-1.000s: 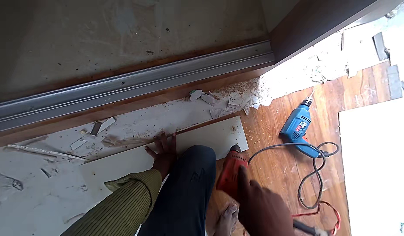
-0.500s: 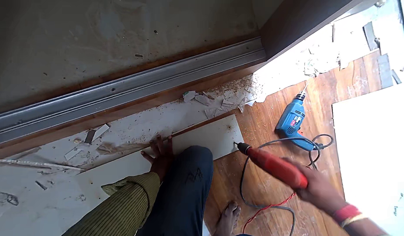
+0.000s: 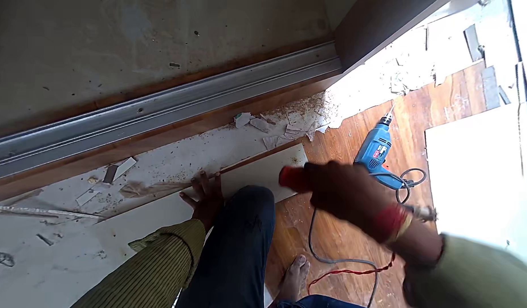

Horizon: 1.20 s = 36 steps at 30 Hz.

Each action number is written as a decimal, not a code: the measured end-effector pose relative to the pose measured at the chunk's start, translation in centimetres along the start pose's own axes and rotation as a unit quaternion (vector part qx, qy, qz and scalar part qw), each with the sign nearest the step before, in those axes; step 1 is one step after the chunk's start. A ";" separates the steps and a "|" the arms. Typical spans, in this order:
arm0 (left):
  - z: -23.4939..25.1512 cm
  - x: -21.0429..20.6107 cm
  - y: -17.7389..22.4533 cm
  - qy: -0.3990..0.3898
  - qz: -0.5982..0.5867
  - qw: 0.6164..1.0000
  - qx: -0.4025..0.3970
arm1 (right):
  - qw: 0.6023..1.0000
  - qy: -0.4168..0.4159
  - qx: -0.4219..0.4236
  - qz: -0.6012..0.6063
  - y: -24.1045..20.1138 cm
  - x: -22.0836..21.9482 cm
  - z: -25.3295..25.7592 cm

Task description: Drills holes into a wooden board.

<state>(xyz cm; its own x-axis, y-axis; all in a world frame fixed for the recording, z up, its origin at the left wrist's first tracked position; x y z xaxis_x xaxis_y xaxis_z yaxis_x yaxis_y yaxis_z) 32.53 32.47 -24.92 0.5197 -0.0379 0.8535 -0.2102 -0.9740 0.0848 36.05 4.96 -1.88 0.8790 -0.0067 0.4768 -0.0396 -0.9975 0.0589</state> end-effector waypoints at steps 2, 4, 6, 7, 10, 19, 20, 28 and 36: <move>0.0 0.3 0.0 -0.017 0.003 1.000 0.009 | 0.999 0.026 0.018 0.008 3.8 2.0 2.6; 0.0 0.3 -0.1 -0.035 -0.002 0.999 0.025 | 0.997 0.048 0.012 0.061 8.2 2.3 4.3; 0.2 0.1 -0.2 -0.041 -0.005 0.999 0.033 | 0.985 0.062 -0.011 0.158 12.4 0.7 4.4; 0.2 0.0 -0.3 -0.054 -0.005 0.998 0.035 | 0.974 0.062 -0.033 0.213 14.1 -0.8 3.9; 0.1 -0.2 -0.4 -0.085 -0.012 0.995 0.051 | 0.954 0.081 -0.079 0.279 18.3 -6.5 1.6; -1.5 5.1 1.9 -0.250 -0.047 0.963 0.086 | 0.949 0.269 0.008 0.161 12.9 -20.3 -5.4; -1.5 5.2 2.0 -0.255 -0.053 0.962 0.087 | 0.952 0.272 0.013 0.137 10.7 -20.7 -6.1; 0.0 0.0 -0.2 -0.075 -0.003 0.997 0.032 | 0.995 0.071 -0.061 0.035 -4.7 -11.4 -5.1; 0.2 0.3 0.0 0.031 -0.004 0.999 0.028 | 0.999 0.033 0.042 -0.006 2.3 3.0 2.7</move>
<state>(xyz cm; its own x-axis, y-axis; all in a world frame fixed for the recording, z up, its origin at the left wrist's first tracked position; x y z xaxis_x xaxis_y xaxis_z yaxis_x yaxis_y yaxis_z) 32.87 32.45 -24.81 0.4690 -0.0176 0.8830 -0.1589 -0.9852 0.0647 39.84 2.43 -2.68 0.8461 0.0068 0.5330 0.0133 -0.9999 -0.0083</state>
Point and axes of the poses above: each hand's wrist, its own z-axis towards the middle knuckle, its own x-axis out of the back of the hand, y = z × x, the point moved 10 cm from there along z, towards the middle knuckle, and after that the axes turned 8 degrees about -z, right-handed, at the moved point
